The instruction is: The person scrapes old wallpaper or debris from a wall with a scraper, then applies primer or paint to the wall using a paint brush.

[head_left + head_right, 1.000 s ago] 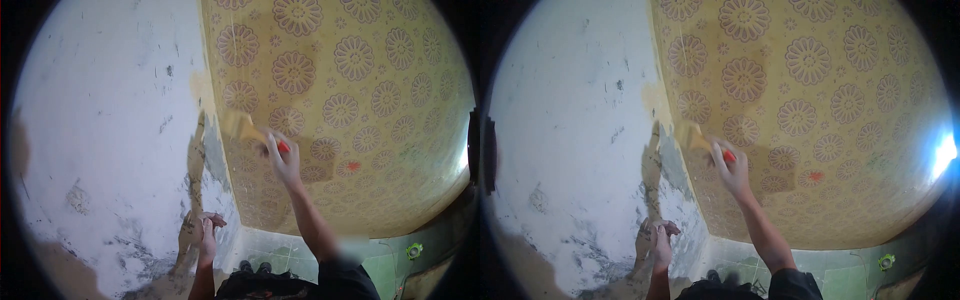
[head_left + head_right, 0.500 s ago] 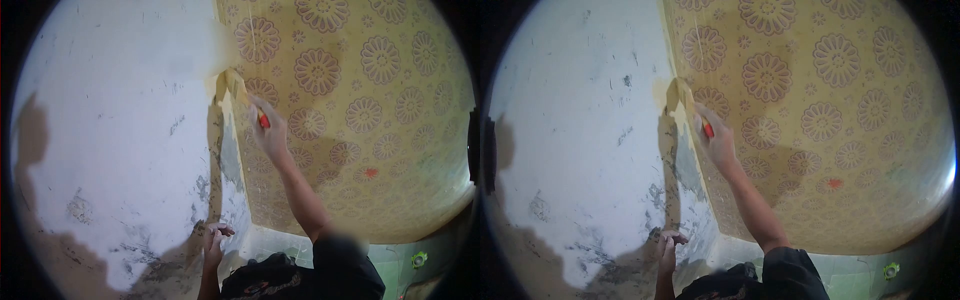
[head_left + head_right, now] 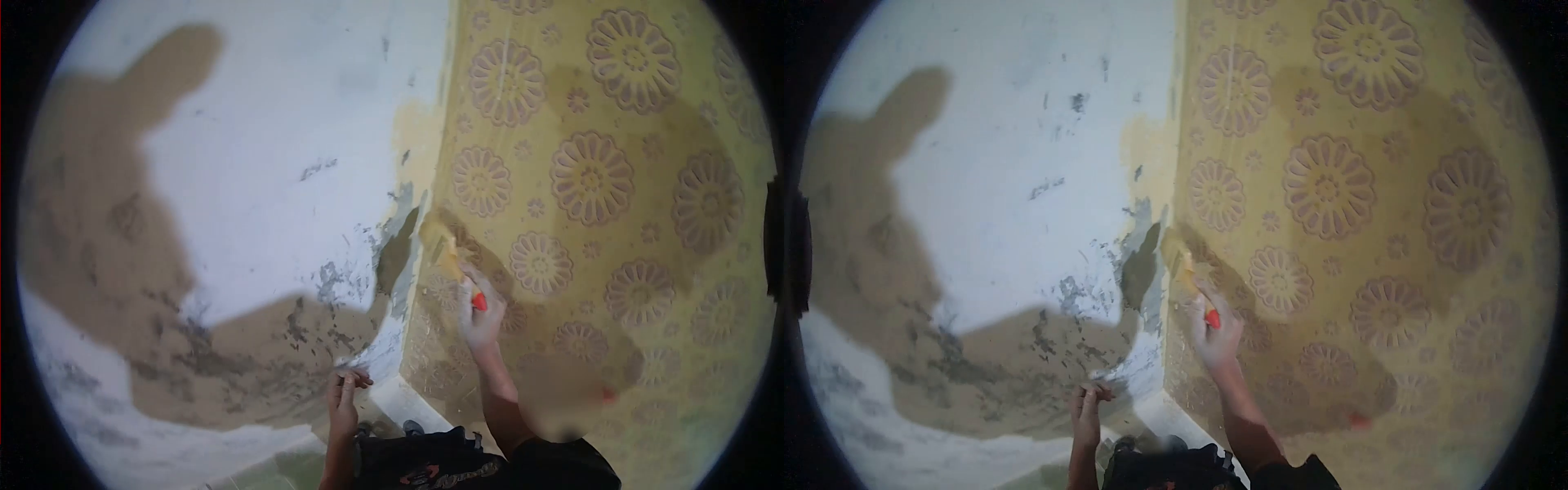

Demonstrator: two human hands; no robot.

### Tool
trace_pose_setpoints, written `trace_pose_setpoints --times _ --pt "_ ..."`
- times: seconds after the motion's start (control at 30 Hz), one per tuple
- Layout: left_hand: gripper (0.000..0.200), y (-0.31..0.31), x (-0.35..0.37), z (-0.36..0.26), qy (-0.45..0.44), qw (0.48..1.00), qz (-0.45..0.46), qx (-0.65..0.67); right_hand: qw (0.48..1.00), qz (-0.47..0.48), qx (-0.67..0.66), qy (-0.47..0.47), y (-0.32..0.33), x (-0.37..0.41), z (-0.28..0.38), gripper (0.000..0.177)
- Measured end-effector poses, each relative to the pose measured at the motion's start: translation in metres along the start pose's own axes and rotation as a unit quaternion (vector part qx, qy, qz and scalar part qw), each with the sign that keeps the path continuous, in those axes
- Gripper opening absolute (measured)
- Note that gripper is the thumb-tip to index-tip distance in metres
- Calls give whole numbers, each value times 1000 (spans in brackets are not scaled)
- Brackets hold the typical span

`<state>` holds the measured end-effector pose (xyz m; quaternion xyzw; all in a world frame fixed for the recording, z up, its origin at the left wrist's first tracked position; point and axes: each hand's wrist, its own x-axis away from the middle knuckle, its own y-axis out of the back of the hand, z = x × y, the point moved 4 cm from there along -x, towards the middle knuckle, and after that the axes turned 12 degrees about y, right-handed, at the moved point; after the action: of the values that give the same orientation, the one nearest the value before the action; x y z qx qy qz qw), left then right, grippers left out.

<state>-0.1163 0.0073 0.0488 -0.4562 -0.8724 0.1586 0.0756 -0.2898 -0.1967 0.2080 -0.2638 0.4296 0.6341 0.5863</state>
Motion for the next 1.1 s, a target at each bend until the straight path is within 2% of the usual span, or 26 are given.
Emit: trace_pose_setpoints --times 0.07,0.1,0.13,0.2,0.23,0.3,0.47,0.53,0.6,0.7,0.77,0.83,0.87,0.93,1.0,1.07,1.1 --pt "20 -17 23 0 16 999 -49 0 996 -49 -66 31 13 -8 3 24" --pt "20 -25 32 3 14 999 -47 -11 995 -30 -90 -10 14 -8 -4 26" --pt "20 -31 42 7 13 999 -44 -23 994 -19 -105 -8 14 -10 -8 26" --pt "18 -36 62 10 2 997 -71 -17 991 -26 -111 65 10 -14 -10 34" --pt "16 -37 73 8 1 995 -97 -29 990 -22 -127 64 7 -17 -6 34" --pt "15 -33 97 1 -6 989 -137 -47 954 -58 -293 12 2 -21 8 36" --pt "12 -7 148 6 -10 967 -248 -60 936 -66 -345 -2 -4 -8 13 34" --pt "12 1 158 6 -24 962 -259 -80 936 -55 -349 -2 -3 -4 11 35" --pt "3 7 168 6 -41 958 -282 -29 913 -75 -401 -19 2 -1 10 33" --pt "4 6 170 -1 -33 956 -283 -75 935 -89 -342 -6 12 -8 19 31" --pt "3 10 172 -3 -27 951 -292 -101 935 -63 -349 -9 18 -8 19 30" --pt "4 8 170 1 -29 964 -237 -114 936 -48 -348 -5 18 -10 14 29" --pt "4 8 173 3 -28 964 -241 -110 941 -43 -335 -13 19 -9 10 29" --pt "10 5 170 4 -27 976 -209 -62 948 -44 -315 -20 20 -11 11 29" --pt "14 2 167 11 -28 977 -208 -37 970 -73 -218 84 23 -31 21 29" --pt "19 -1 165 16 -25 979 -202 -14 962 -138 -175 158 29 -67 32 30" --pt "22 -2 163 17 -18 980 -199 -2 958 -151 -188 155 30 -87 40 30"
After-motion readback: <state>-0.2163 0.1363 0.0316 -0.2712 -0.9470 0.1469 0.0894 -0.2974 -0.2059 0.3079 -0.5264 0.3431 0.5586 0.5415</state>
